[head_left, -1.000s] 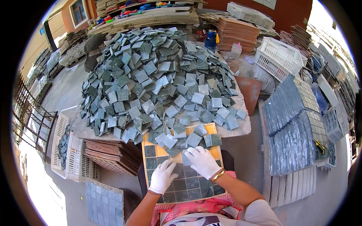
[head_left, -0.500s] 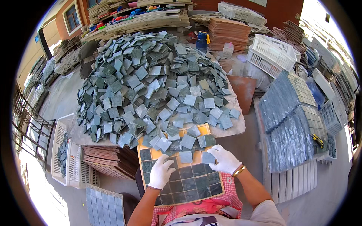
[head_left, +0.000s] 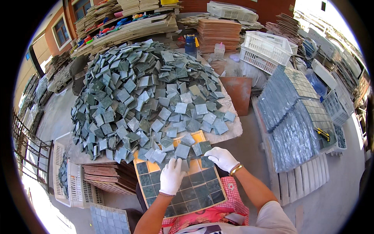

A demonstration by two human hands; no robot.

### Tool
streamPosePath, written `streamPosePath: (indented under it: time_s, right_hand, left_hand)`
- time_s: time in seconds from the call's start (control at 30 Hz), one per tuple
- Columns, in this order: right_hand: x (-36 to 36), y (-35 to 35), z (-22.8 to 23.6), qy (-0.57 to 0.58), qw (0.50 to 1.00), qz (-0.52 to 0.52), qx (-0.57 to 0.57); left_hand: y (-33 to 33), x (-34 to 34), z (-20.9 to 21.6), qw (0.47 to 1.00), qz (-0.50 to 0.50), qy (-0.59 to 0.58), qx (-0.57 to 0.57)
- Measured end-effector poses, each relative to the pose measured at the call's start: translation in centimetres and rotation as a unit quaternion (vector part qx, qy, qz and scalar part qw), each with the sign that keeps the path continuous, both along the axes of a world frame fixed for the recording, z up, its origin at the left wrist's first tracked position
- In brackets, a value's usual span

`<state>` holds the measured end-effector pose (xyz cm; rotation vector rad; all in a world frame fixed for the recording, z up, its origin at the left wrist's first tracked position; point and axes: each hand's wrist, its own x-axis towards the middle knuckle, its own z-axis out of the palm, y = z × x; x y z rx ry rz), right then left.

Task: The person places small square tiles onto a yellow grid board, arranging them one by one to fill the grid. The person then lifts the completed tile sheet and sets it aside before continuing with another grid.

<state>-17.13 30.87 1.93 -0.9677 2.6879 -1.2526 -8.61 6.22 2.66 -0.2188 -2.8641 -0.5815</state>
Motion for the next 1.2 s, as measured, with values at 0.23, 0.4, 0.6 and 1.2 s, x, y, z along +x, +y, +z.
streamPosePath:
  time_s: [0.23,0.4,0.6,1.2]
  right_hand:
    - [1.7,-0.5,1.6,-0.007,0.990,0.027,0.141]
    - [0.6,-0.4,1.4,-0.008,0.976,0.097,0.195]
    - [1.5,-0.8,1.2,-0.044,0.991,0.006,0.124]
    - [3.1,-9.5,0.4,0.114,0.984,-0.048,0.125]
  left_hand:
    - [-2.2,1.0,1.4,0.990,-0.001,0.032,0.139]
    - [-4.9,3.8,1.7,0.748,0.019,-0.231,0.621]
    - [-5.3,3.9,2.1,0.735,0.038,-0.281,0.616]
    - [-3.1,1.7,1.4,0.995,-0.025,-0.086,0.053]
